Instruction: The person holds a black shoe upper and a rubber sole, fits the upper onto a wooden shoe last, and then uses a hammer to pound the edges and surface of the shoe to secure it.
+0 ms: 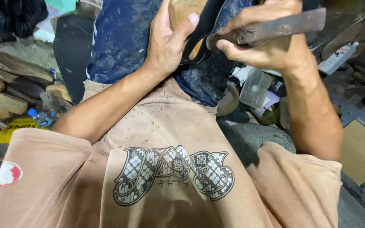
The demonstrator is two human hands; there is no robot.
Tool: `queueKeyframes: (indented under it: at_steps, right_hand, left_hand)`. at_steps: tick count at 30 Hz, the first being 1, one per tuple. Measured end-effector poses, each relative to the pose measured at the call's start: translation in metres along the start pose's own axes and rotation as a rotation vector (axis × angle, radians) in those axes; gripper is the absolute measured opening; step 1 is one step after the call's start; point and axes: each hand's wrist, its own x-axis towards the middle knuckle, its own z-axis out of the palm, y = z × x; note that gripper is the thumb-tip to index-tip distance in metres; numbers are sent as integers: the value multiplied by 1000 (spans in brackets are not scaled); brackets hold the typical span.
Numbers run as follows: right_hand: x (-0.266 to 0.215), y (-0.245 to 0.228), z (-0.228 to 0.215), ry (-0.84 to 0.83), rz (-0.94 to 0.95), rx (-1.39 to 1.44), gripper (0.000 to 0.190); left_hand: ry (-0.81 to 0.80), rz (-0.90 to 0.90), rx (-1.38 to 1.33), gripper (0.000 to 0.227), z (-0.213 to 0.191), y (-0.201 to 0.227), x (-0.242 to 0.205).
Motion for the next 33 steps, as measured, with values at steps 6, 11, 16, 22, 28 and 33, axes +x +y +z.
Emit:
queueKeyframes:
  at_steps: [6,11,16,22,28,33]
  right_hand:
    - [-57,-30,33,238,186,234,19]
    - [-70,-57,80,644,507,51,18]
    - [-53,-73,84,676,438,-68,21]
    - [-42,-65,80,586,260,-318,21]
    - [-45,-29,80,501,80,-337,19]
    - [-29,-17,33,237,19,-348,31]
  left_hand:
    - [-10,-125,-159,79,-10,3,-31]
    - [-26,-187,-376,71,-10,-9,-39]
    - [-46,-136,-233,66,-10,-8,-39]
    - [-20,-169,-260,72,-7,-4,-39]
    - [-12,-159,-177,73,-7,-10,-40]
    - [-19,-118,-113,78,-7,-15,-38]
